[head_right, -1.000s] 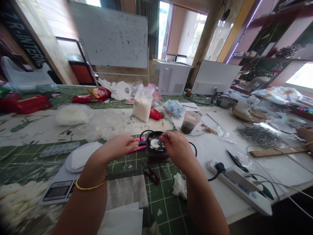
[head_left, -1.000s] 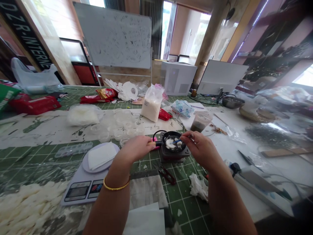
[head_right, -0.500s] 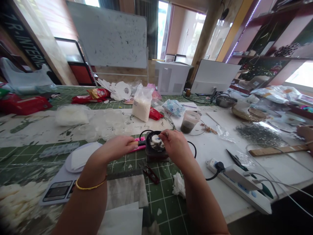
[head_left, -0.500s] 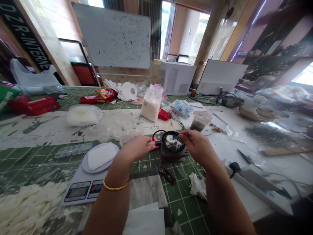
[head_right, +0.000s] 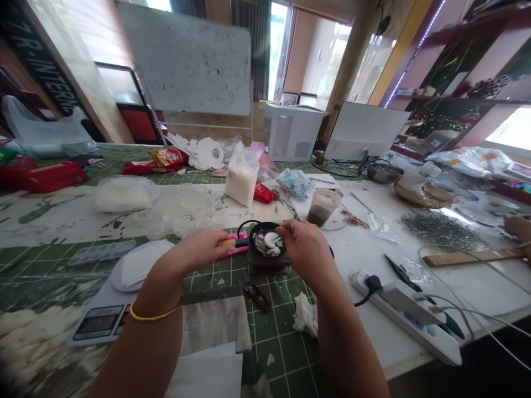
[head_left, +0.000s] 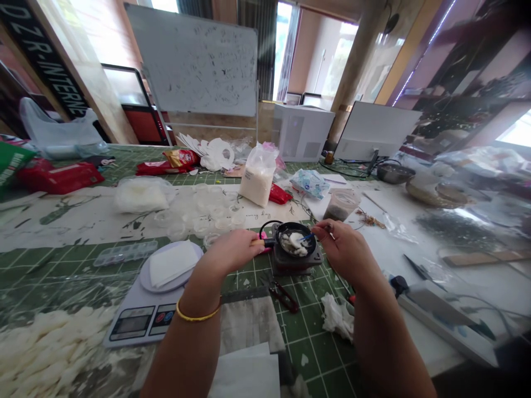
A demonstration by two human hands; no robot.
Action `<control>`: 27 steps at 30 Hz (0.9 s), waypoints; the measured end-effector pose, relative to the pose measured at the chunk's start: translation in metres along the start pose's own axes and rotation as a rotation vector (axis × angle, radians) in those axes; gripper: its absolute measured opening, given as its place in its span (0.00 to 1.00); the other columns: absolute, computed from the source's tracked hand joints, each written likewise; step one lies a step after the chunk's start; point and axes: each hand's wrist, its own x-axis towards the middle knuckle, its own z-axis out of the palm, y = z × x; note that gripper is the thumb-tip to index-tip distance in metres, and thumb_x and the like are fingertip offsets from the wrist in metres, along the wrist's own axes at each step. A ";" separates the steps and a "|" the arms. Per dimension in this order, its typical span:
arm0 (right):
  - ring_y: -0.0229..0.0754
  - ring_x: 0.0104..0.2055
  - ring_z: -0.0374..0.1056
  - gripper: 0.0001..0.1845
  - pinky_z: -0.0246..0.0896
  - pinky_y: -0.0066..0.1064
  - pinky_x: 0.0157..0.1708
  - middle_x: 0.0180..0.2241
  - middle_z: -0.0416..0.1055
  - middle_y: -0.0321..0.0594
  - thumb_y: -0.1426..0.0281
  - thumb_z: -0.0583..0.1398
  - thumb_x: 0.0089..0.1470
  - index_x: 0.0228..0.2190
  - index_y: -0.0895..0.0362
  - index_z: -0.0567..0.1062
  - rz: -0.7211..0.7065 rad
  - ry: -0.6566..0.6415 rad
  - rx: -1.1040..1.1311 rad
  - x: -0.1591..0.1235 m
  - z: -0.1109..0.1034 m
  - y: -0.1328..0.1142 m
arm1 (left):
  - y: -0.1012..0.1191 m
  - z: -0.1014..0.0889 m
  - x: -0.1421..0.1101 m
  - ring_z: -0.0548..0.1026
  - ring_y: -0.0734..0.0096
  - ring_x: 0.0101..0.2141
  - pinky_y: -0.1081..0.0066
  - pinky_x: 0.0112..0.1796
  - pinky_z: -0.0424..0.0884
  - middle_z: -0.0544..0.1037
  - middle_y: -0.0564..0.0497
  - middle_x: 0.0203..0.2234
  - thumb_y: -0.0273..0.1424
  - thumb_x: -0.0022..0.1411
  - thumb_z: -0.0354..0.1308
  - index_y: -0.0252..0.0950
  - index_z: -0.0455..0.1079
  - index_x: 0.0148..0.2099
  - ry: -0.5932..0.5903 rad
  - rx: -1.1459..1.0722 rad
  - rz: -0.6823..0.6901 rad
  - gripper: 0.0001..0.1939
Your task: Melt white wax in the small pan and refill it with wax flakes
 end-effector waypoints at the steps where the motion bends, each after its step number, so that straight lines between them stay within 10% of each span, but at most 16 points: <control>1: 0.41 0.32 0.65 0.12 0.55 0.30 0.33 0.28 0.73 0.40 0.65 0.51 0.56 0.29 0.56 0.72 -0.005 0.001 0.007 0.000 0.000 0.000 | 0.000 0.000 0.000 0.67 0.69 0.26 0.72 0.24 0.54 0.74 0.49 0.27 0.43 0.59 0.42 0.37 0.65 0.28 0.001 0.005 -0.002 0.18; 27: 0.39 0.31 0.66 0.12 0.55 0.28 0.32 0.27 0.72 0.38 0.65 0.51 0.57 0.29 0.56 0.72 0.001 -0.019 0.066 -0.002 0.001 -0.001 | 0.000 0.000 0.001 0.67 0.69 0.25 0.71 0.23 0.54 0.73 0.50 0.27 0.42 0.59 0.42 0.37 0.65 0.28 -0.003 0.015 -0.004 0.17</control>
